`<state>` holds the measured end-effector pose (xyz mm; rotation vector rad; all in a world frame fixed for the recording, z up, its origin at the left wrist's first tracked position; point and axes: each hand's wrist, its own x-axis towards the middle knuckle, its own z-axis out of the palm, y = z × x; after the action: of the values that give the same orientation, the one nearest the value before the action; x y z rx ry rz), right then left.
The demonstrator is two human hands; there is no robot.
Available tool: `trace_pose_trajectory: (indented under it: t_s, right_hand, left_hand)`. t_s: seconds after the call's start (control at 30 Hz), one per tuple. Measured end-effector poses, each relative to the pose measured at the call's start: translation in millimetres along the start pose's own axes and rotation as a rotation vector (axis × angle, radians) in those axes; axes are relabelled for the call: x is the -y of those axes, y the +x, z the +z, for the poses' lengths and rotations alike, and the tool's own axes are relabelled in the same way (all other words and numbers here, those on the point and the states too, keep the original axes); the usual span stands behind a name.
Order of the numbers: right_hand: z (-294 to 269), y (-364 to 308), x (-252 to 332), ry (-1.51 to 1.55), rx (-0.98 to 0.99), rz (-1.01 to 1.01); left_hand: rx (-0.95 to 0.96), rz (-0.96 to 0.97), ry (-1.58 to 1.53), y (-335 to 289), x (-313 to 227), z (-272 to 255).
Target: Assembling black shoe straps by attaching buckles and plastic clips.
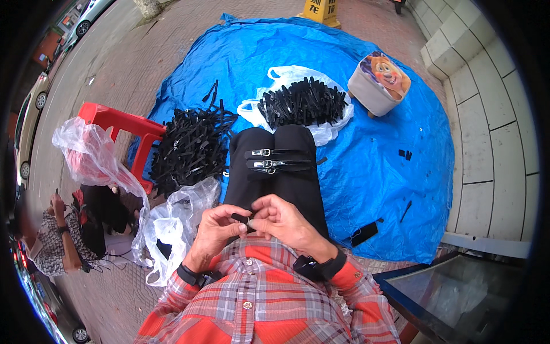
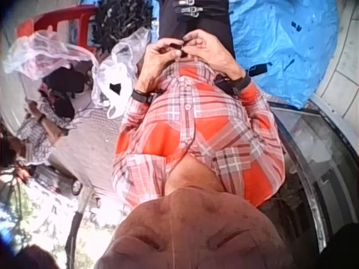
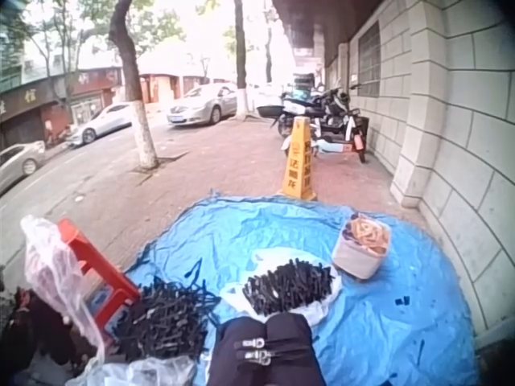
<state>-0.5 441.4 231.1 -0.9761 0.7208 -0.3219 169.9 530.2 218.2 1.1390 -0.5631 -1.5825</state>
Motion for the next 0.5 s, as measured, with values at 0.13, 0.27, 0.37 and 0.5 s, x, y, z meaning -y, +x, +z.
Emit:
trace_pose_trajectory:
  t_s: [0.13,0.27,0.37,0.5]
  right_hand:
    - [-8,-2,12,-0.247,0.131,0.145]
    - [-2,1,6,-0.213,0.114,0.066]
    - [0,3,7,-0.139,0.1,0.083]
    - [9,13,1,-0.912,-0.125,-0.573]
  left_hand:
    - [-0.027,0.016,-0.044,-2,2,-6]
    - [0.035,0.088,0.1,-2,3,0]
    - [-0.005,0.144,0.104,-6,5,7]
    - [-0.19,0.144,0.059,-5,10,14]
